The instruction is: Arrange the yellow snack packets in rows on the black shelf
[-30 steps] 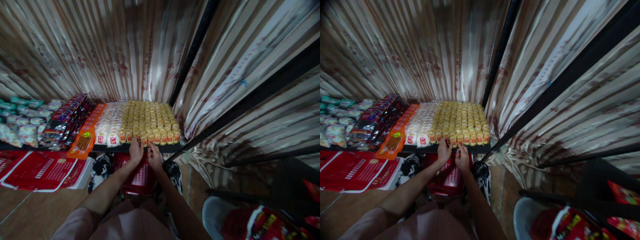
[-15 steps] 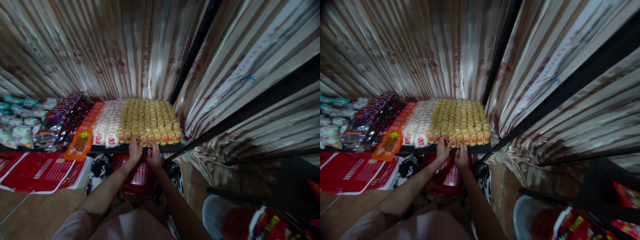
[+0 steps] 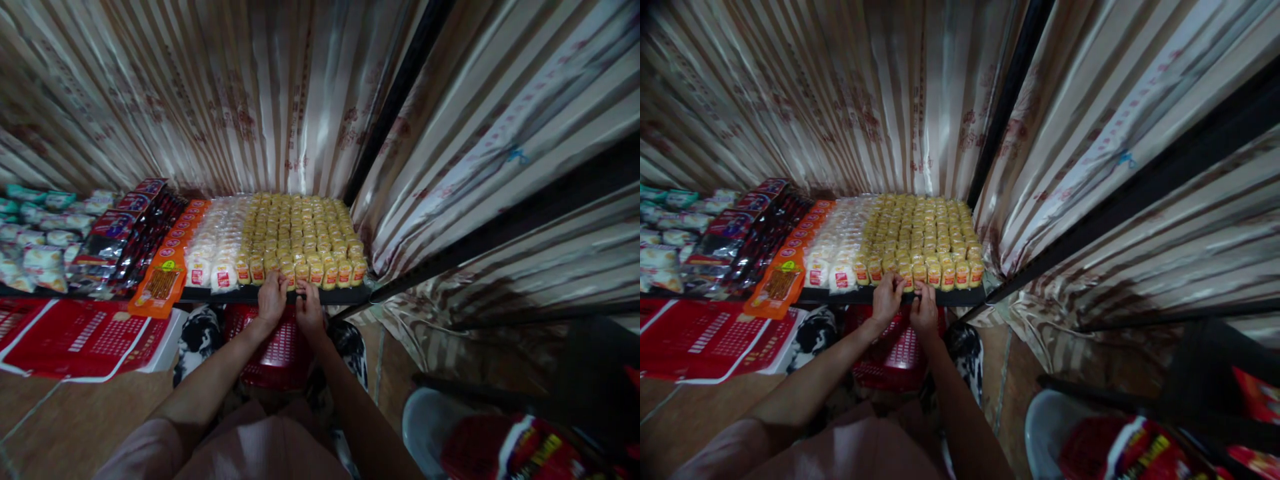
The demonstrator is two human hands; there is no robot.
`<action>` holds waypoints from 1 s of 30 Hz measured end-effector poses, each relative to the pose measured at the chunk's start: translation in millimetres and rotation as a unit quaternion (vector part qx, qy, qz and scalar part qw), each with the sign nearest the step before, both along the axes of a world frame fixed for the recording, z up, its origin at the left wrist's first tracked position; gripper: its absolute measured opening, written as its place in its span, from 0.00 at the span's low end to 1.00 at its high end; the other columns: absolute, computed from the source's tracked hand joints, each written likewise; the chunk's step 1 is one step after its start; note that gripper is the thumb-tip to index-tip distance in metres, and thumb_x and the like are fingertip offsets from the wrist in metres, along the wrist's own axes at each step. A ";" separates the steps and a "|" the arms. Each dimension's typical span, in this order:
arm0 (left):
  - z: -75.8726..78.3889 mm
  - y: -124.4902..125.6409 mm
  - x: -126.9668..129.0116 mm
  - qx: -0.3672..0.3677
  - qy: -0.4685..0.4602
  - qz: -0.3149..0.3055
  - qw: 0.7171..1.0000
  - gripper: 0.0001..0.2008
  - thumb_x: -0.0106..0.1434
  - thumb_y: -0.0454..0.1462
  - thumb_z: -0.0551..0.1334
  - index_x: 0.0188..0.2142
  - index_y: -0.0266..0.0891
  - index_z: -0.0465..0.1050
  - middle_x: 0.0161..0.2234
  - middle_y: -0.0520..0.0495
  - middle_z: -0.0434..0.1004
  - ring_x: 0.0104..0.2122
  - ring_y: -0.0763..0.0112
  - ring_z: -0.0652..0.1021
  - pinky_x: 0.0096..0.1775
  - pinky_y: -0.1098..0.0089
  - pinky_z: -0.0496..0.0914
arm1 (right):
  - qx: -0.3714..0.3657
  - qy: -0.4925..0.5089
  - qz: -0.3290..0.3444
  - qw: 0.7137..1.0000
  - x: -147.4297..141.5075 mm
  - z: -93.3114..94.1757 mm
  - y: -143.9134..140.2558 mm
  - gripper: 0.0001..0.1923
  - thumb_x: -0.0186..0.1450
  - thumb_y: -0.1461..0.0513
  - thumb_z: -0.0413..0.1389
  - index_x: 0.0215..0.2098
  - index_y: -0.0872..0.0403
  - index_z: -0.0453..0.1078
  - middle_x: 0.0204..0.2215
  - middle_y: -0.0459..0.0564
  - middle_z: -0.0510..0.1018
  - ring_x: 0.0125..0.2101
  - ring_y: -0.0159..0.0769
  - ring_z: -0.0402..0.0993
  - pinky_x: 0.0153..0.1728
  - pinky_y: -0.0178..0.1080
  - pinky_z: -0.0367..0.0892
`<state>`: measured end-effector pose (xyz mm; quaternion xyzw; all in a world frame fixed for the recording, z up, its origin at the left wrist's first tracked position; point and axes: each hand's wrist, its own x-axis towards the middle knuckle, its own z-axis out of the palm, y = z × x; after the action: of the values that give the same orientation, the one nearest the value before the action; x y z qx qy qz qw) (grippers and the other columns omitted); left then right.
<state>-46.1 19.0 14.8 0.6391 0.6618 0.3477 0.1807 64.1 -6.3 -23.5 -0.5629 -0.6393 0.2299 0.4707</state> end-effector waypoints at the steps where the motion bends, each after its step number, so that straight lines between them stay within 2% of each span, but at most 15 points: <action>1: -0.2 -0.4 -0.5 -0.005 0.001 0.001 1.000 0.04 0.63 0.36 0.56 0.34 0.37 0.66 0.32 0.48 0.72 0.33 0.70 0.74 0.37 0.71 0.66 | 0.001 -0.002 0.001 1.000 0.3 0.2 -0.1 0.19 0.60 0.68 0.43 0.49 0.54 0.60 0.45 0.55 0.67 0.40 0.35 0.70 0.46 0.41 0.66; 9: 0.2 3.3 -2.3 -0.028 0.046 0.004 0.999 0.04 0.63 0.36 0.57 0.34 0.37 0.68 0.33 0.47 0.73 0.33 0.69 0.74 0.37 0.71 0.66 | -0.012 -0.003 0.000 1.000 0.3 2.7 1.2 0.19 0.59 0.68 0.43 0.49 0.53 0.60 0.45 0.55 0.68 0.40 0.35 0.70 0.45 0.40 0.67; 19: 8.2 3.3 -0.2 -0.063 0.109 0.017 0.992 0.08 0.65 0.39 0.54 0.38 0.38 0.67 0.36 0.45 0.74 0.35 0.67 0.75 0.34 0.72 0.65 | -0.016 -0.013 -0.002 1.000 -0.2 1.7 3.6 0.22 0.57 0.69 0.44 0.49 0.52 0.60 0.44 0.53 0.68 0.38 0.35 0.71 0.46 0.40 0.66; 23: 8.7 2.6 -0.1 -0.067 0.109 0.020 0.992 0.09 0.65 0.41 0.54 0.38 0.38 0.67 0.35 0.46 0.75 0.35 0.66 0.76 0.33 0.71 0.64 | -0.019 -0.011 -0.005 1.000 -0.4 2.0 2.4 0.21 0.57 0.69 0.44 0.49 0.53 0.61 0.44 0.53 0.68 0.39 0.35 0.71 0.44 0.40 0.67; 30: 0.9 -2.8 -3.1 -0.041 0.079 0.010 0.996 0.06 0.64 0.39 0.55 0.36 0.40 0.67 0.35 0.49 0.74 0.35 0.70 0.75 0.35 0.73 0.65 | -0.016 0.010 0.001 1.000 -1.0 -0.4 -2.7 0.20 0.59 0.68 0.43 0.50 0.53 0.62 0.44 0.55 0.68 0.39 0.36 0.71 0.42 0.40 0.69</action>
<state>-49.2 16.2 15.8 0.6503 0.6937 0.2707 0.1507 63.1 -9.1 -23.9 -0.5674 -0.6310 0.2460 0.4683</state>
